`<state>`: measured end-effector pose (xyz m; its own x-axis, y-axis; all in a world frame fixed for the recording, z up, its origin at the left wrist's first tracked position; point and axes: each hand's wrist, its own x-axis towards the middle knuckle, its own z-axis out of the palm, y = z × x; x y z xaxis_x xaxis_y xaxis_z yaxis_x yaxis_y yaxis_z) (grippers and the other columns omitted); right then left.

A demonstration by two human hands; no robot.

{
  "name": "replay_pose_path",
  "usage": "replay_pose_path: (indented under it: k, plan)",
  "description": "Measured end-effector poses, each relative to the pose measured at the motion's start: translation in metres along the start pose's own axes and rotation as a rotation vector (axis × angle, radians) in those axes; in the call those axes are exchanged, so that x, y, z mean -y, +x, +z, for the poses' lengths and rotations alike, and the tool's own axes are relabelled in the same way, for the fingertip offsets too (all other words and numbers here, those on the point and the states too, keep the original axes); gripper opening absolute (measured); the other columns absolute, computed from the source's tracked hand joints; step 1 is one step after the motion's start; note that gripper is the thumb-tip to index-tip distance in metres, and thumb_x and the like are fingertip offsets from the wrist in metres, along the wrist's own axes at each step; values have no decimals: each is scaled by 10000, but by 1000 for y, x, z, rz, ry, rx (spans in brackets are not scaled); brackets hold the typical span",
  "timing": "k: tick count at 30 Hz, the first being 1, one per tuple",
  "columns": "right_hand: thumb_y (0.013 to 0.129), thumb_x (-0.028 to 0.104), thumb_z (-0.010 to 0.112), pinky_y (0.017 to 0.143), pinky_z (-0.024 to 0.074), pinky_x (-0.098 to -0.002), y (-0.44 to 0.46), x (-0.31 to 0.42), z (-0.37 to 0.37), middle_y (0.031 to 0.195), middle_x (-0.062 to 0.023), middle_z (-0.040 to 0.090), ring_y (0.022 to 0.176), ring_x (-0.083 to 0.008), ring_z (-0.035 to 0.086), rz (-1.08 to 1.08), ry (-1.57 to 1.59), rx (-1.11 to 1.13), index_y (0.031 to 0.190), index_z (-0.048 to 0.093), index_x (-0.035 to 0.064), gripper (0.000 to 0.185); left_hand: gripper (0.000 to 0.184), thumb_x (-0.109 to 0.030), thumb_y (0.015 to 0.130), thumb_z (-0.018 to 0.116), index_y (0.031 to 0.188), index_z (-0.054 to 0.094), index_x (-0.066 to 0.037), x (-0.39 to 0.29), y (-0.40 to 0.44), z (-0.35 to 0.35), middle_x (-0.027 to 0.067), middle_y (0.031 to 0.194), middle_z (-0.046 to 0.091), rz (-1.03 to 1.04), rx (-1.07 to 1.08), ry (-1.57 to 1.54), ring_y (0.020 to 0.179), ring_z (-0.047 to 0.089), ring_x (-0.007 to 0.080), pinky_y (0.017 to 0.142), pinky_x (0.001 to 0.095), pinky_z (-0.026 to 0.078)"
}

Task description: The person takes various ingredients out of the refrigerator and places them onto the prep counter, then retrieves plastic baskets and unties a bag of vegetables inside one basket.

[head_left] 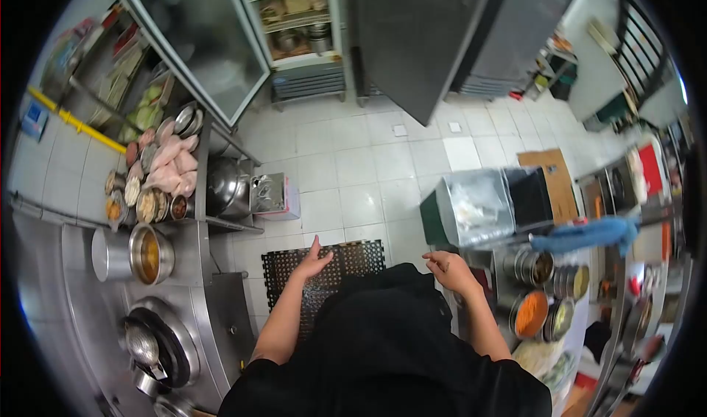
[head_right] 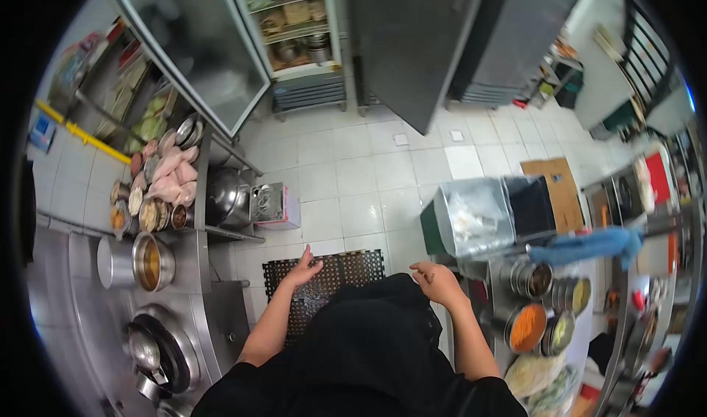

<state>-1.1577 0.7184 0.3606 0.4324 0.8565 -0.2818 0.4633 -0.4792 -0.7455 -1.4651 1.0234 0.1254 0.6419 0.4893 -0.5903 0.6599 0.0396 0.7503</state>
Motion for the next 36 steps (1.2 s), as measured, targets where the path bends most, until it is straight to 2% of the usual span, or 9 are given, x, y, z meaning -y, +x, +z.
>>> replay_pose_path:
  k: [5,10,15,20,28,30,31,32,36]
  plan:
    - [947,175,625,753,535,-377,110,-2,-14,989,-189,716,830,-311,699,-65,-85,183,1183,682,35,280,1024,-494,975,609,1599,-124,-145,-107,12,-80,226,1635,223,-82,75,-293,1505,256,313,1184,407,271]
    - [943,178,608,847,532,-417,232,-18,-52,1040,-211,709,951,-376,682,-64,-74,179,1189,679,46,288,559,-458,1007,561,1474,502,-156,-109,98,-157,95,1492,524,-115,140,-117,1359,496,228,1093,457,379]
    - [937,226,619,903,519,-439,358,-25,-103,1060,-201,712,1015,-387,663,35,-405,211,1187,700,107,290,752,-566,933,568,1464,481,-42,-44,157,-218,208,1483,491,-362,-38,560,1396,451,325,1155,374,353]
    - [952,310,608,908,518,-465,487,43,-129,1116,-174,690,1041,-377,647,-125,-461,233,1233,686,154,331,847,-649,897,555,1490,446,-53,50,182,-227,199,1508,467,-485,82,481,1411,426,347,1179,400,322]
    - [957,349,609,918,514,-451,645,102,-100,1200,-147,652,1073,-368,637,-291,-378,362,1275,661,158,374,841,-718,931,442,1524,409,-123,-10,306,-355,157,1586,367,-476,388,703,1461,346,326,1194,389,285]
    - [961,369,607,961,500,-438,684,116,-90,1266,-145,621,1137,-355,616,-160,-404,406,1300,644,151,405,621,-560,996,459,1383,578,-90,-35,415,-438,137,1442,556,-249,328,271,1376,473,332,1129,425,386]
    - [961,374,608,977,494,-431,699,127,-91,1282,-144,612,1157,-351,609,-119,-391,425,1307,639,151,413,598,-547,990,472,1354,592,-88,-70,447,-481,163,1385,594,-169,317,663,1250,570,341,1072,458,434]
    - [964,368,604,999,481,-425,714,139,-92,1294,-144,607,1171,-351,602,-85,-308,440,1317,630,135,424,754,-620,1004,379,1460,466,-25,-114,490,-508,205,1523,437,-213,196,723,1419,409,357,1174,454,336]
    - [969,354,596,1002,476,-420,777,189,-105,1291,-143,608,1166,-348,604,-114,-367,389,1319,621,97,435,601,-457,971,591,1396,548,-35,-340,573,-618,204,1389,573,151,-346,521,1264,560,356,1078,434,429]
